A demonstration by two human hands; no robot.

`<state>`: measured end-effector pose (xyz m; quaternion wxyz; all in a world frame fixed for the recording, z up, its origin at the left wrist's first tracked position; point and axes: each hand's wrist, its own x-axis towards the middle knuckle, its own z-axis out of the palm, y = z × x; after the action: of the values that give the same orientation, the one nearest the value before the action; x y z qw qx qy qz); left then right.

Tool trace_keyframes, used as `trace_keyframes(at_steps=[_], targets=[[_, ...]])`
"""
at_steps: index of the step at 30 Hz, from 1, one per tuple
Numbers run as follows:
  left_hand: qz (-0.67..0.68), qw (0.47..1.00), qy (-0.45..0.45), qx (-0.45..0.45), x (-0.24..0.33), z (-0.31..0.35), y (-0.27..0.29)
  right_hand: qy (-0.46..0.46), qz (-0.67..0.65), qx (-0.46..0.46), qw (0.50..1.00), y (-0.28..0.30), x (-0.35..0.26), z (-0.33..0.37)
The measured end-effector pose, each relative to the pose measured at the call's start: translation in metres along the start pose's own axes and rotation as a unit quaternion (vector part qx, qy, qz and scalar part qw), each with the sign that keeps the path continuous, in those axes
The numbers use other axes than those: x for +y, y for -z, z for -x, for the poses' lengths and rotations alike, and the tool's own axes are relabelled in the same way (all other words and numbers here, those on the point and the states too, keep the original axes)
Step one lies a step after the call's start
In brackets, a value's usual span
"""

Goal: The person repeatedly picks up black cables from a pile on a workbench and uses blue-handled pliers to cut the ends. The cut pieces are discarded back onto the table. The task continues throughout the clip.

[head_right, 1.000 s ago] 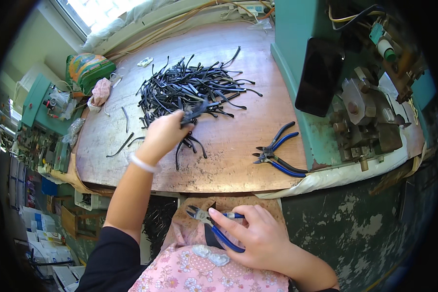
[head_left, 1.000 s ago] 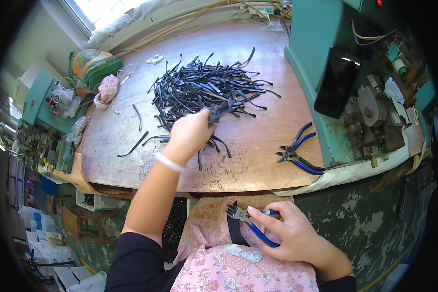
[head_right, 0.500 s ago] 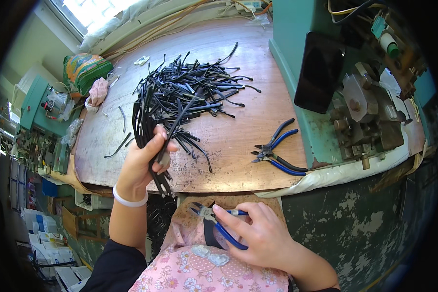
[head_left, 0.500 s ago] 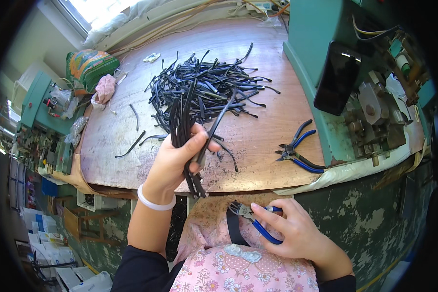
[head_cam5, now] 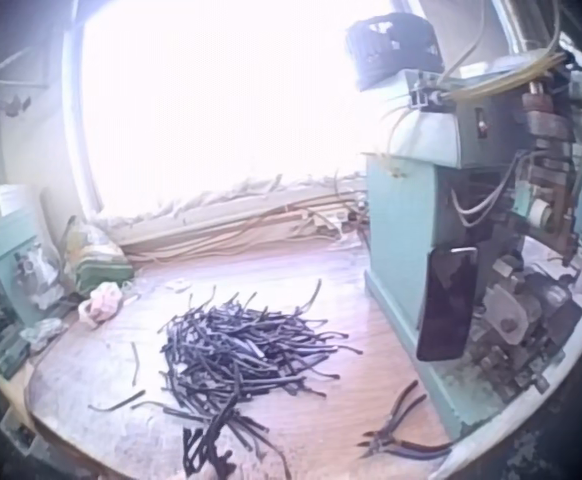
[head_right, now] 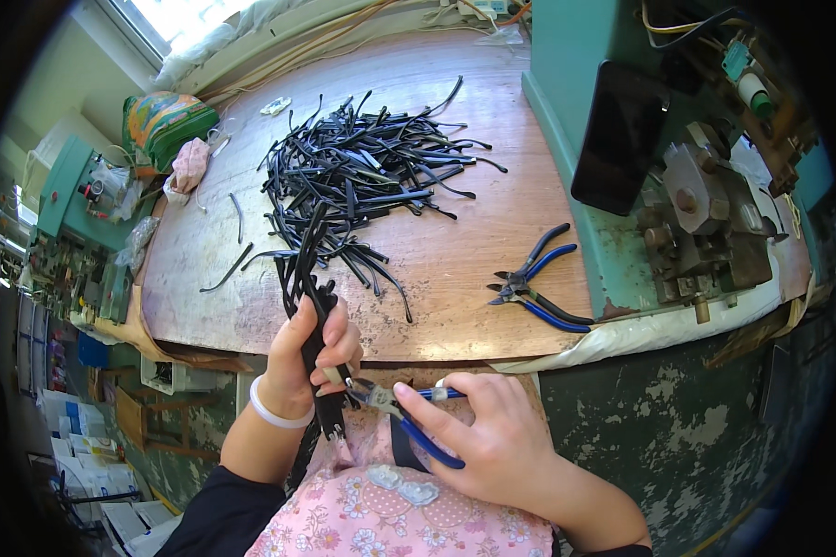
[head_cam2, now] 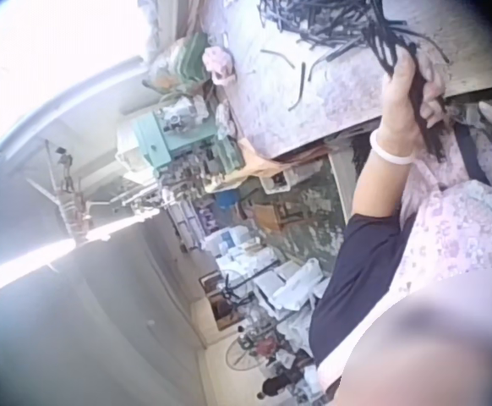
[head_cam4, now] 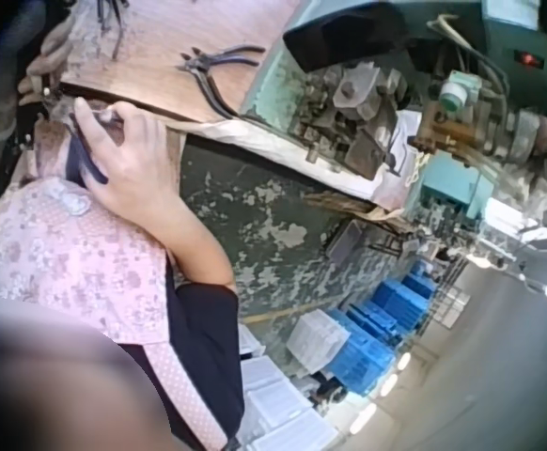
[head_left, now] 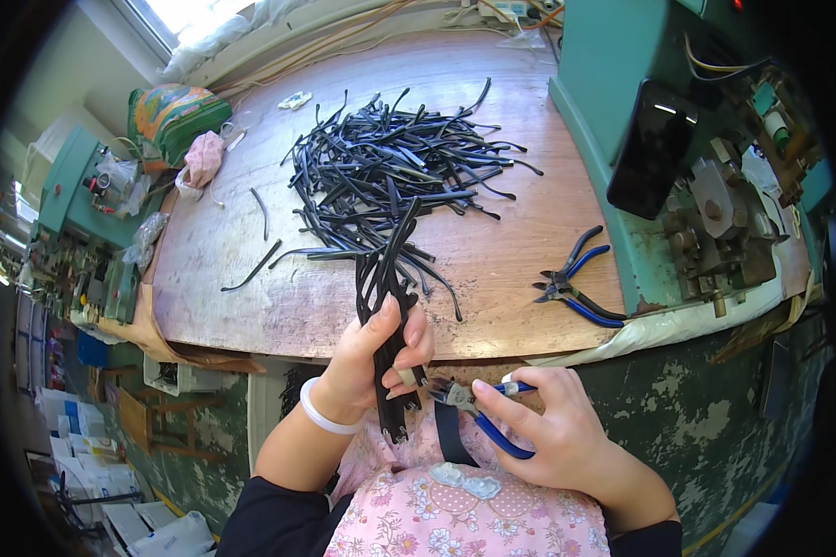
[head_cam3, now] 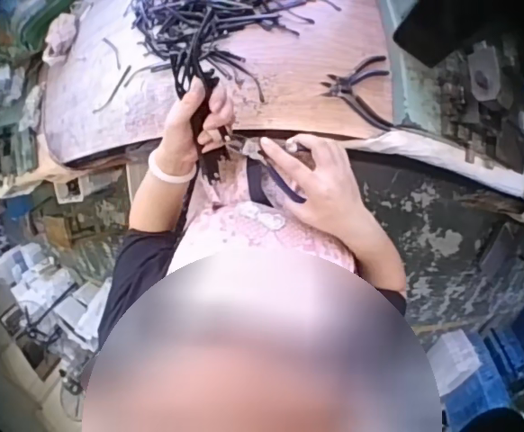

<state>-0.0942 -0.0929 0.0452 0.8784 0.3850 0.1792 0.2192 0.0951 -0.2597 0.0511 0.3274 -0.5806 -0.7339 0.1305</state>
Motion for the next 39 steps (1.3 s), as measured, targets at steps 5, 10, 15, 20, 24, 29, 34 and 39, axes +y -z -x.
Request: trace_keyframes(at_steps=[5, 10, 15, 20, 24, 29, 34, 39], targets=[[0.089, 0.994, 0.011, -0.056, -0.005, 0.001, 0.003, 0.018, 0.059, 0.002, 0.998, 0.005, -0.008, -0.006], [0.107, 0.993, -0.018, -0.048, -0.007, 0.003, -0.002, 0.030, 0.053, 0.002, 0.998, 0.004, -0.003, -0.002], [-0.111, 0.946, -0.303, 0.025, -0.023, 0.015, -0.025, -0.009, -0.025, -0.021, 0.999, 0.005, -0.002, 0.003], [-0.226, 0.848, -0.476, 0.055, -0.043, 0.014, -0.027, 0.000, -0.062, -0.007, 0.998, 0.009, -0.004, 0.000], [-0.258, 0.805, -0.524, 0.103, -0.047, 0.010, -0.037, -0.013, -0.073, -0.004, 0.997, 0.008, -0.010, 0.001], [-0.138, 0.933, -0.327, 0.057, -0.027, 0.019, -0.032, 0.001, -0.027, 0.002, 1.000, 0.009, -0.005, 0.004], [0.013, 0.965, -0.258, -0.038, -0.016, 0.006, -0.016, 0.004, -0.053, 0.033, 0.998, 0.004, -0.001, 0.009], [-0.387, 0.908, -0.054, 0.153, 0.031, -0.020, 0.009, -0.003, -0.081, -0.020, 0.996, 0.010, -0.002, 0.011]])
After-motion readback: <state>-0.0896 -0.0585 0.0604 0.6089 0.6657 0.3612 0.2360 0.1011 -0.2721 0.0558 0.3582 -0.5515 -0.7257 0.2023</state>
